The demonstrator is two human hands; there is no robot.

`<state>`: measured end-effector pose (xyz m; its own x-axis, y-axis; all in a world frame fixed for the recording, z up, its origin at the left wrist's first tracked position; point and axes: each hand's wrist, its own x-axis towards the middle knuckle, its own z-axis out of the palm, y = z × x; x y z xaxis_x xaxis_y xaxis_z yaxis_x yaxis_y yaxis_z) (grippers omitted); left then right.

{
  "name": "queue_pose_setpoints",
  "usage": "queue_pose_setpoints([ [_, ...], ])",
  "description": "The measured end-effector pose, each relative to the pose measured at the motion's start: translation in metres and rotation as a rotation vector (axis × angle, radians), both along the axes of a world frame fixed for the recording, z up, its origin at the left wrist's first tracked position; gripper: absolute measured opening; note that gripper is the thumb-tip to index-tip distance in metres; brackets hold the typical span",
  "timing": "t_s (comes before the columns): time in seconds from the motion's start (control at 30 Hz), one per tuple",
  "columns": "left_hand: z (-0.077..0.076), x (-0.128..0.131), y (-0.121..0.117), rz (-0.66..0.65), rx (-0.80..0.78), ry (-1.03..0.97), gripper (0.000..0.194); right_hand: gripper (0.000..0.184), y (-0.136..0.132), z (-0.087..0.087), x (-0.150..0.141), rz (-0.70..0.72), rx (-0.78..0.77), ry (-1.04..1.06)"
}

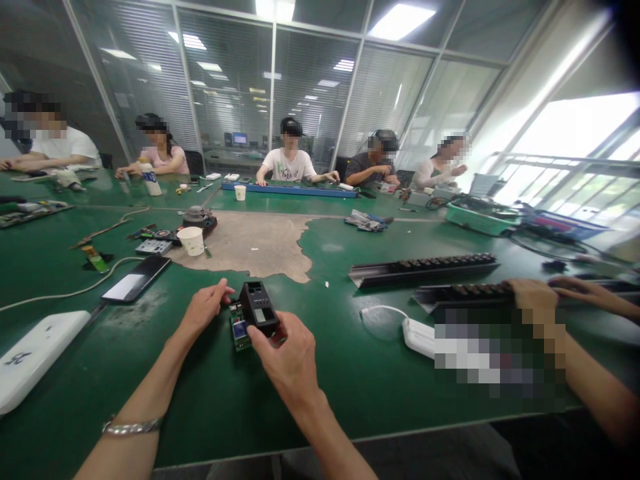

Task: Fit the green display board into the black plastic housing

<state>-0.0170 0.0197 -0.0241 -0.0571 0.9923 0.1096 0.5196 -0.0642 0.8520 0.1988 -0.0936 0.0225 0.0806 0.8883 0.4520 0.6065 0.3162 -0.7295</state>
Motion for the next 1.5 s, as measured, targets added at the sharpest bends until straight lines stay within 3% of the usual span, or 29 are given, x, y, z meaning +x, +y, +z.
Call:
queue_pose_setpoints([
  [0.4,0.004,-0.007,0.002,0.125,0.081,0.042,0.068,0.031,0.009,-0.007,-0.037,-0.020,-0.087,-0.236],
  [0.7,0.004,-0.001,0.001,0.008,0.019,0.009,0.066,0.030,-0.001,-0.016,-0.033,0.004,-0.190,-0.386],
  [0.9,0.006,0.000,-0.004,-0.099,-0.008,0.069,0.060,0.042,0.000,-0.014,-0.035,0.020,-0.179,-0.406],
  [1.23,0.012,0.005,-0.008,-0.126,-0.026,-0.017,0.061,0.031,0.014,-0.027,-0.039,0.023,-0.149,-0.318],
  [1.5,0.006,-0.003,-0.002,0.002,0.004,-0.099,0.072,0.027,0.012,0.000,-0.023,0.031,-0.029,-0.171],
])
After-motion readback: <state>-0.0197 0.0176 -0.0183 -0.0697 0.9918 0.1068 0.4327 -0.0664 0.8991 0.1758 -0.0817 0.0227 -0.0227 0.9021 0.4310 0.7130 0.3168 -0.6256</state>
